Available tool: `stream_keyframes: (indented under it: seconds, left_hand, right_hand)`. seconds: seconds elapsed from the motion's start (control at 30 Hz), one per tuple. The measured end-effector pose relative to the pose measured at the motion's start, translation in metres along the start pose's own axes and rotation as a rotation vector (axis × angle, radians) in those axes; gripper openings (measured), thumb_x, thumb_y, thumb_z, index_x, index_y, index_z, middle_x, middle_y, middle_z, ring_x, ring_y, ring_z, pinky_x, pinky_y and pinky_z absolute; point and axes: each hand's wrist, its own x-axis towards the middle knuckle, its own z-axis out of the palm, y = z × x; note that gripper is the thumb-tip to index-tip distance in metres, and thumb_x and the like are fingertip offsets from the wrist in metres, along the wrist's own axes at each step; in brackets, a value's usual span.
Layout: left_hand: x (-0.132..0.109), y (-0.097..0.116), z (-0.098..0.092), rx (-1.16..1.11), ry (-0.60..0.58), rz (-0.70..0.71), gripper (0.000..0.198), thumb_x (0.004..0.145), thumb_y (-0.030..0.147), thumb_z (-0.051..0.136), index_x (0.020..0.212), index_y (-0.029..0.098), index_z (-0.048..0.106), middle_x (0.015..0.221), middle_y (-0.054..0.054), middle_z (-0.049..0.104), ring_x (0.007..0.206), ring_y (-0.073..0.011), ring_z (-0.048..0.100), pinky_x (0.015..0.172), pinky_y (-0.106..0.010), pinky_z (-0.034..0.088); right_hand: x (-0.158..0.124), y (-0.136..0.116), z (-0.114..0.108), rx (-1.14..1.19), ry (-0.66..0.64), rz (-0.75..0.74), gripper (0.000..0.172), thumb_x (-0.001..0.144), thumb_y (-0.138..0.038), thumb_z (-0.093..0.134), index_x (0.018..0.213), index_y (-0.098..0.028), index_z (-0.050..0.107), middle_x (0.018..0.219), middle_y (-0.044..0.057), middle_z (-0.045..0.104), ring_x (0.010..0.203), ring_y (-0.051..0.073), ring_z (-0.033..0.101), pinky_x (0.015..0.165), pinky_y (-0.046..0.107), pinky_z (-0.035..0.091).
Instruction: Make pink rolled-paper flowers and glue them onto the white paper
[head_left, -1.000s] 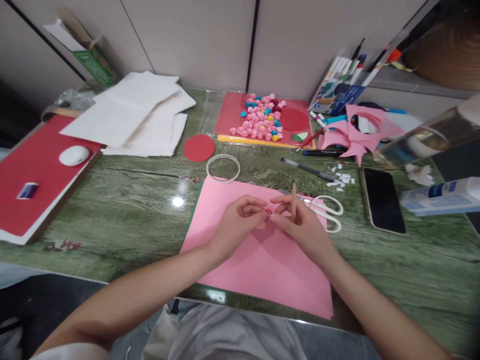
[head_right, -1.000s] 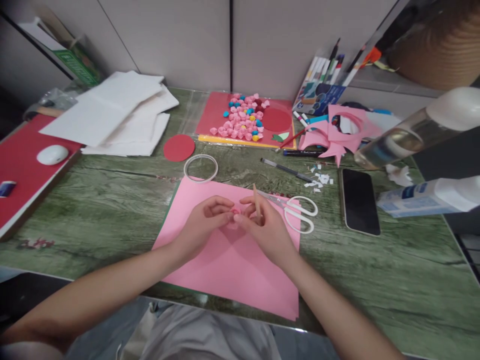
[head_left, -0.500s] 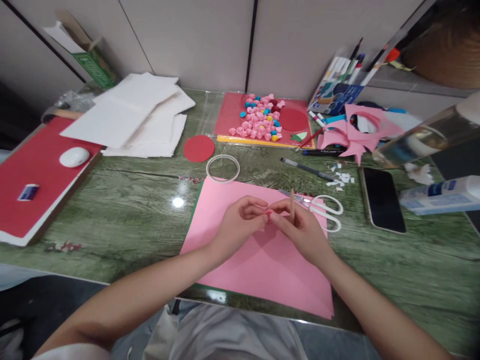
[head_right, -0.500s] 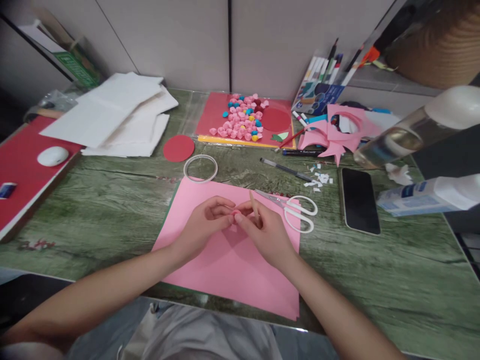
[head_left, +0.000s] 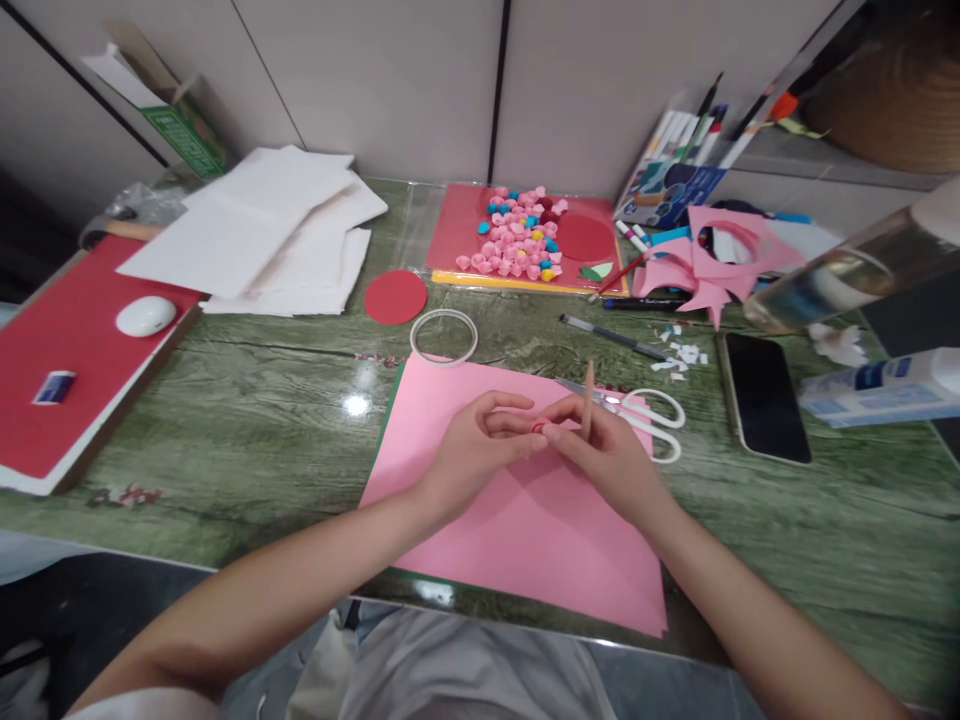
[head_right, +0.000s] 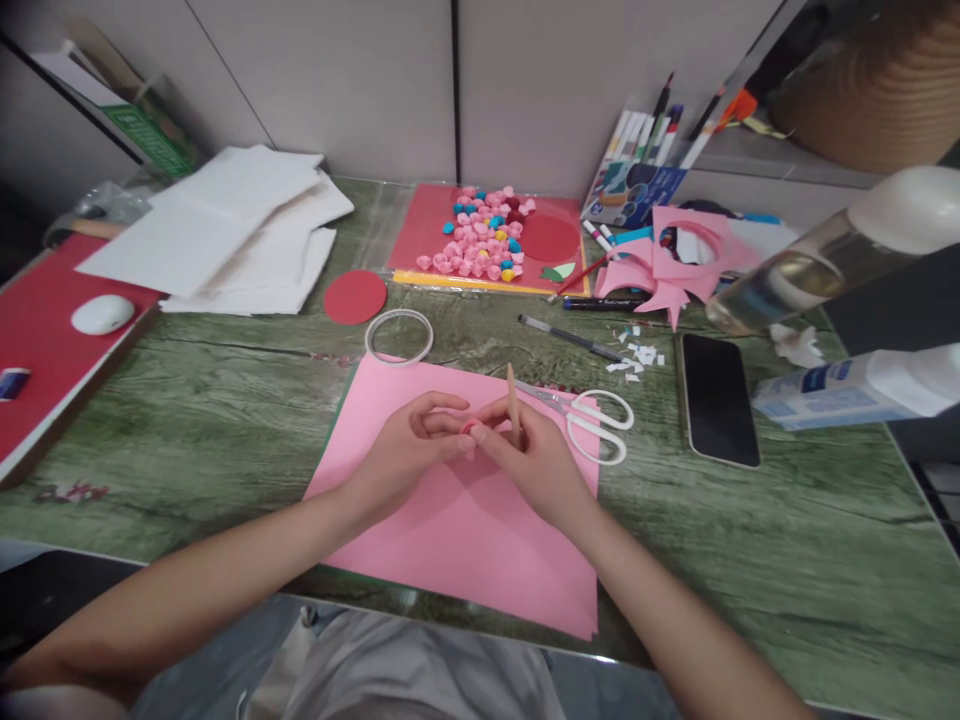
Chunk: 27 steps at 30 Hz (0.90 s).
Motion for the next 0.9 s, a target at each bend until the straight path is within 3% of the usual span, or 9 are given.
stream_keyframes:
  seconds: [0.4, 0.63, 0.9]
  left_hand:
    - [-0.0012, 0.0023, 0.0014, -0.002, 0.015, -0.022, 0.033, 0.059, 0.016, 0.073, 0.087, 0.014, 0.056, 0.070, 0.000, 0.066, 0.061, -0.0105, 0.060, 0.069, -0.027, 0.045]
    - [-0.0007, 0.0012, 0.0000, -0.006, -0.001, -0.014, 0.031, 0.060, 0.014, 0.073, 0.086, 0.014, 0.057, 0.071, -0.001, 0.066, 0.061, -0.0103, 0.060, 0.068, -0.026, 0.045]
    - [-0.0001, -0.0001, 0.0001, -0.022, -0.025, 0.019, 0.032, 0.057, 0.015, 0.075, 0.084, 0.014, 0.058, 0.078, -0.002, 0.066, 0.072, -0.0119, 0.061, 0.072, -0.027, 0.047]
  right_hand:
    - [-0.0003, 0.0035, 0.0017, -0.030, 0.011, -0.058, 0.016, 0.079, -0.035, 0.055, 0.086, -0.020, 0.055, 0.082, 0.001, 0.061, 0.063, 0.012, 0.055, 0.056, 0.025, 0.040]
    - [-0.0005, 0.0041, 0.0021, -0.005, 0.007, -0.040, 0.016, 0.078, -0.035, 0.056, 0.086, -0.020, 0.055, 0.080, 0.000, 0.059, 0.056, 0.009, 0.052, 0.051, 0.023, 0.038]
    - [0.0003, 0.0036, 0.0015, 0.088, 0.011, 0.024, 0.020, 0.076, -0.037, 0.057, 0.088, -0.021, 0.053, 0.053, -0.006, 0.044, 0.049, 0.010, 0.049, 0.042, 0.022, 0.033]
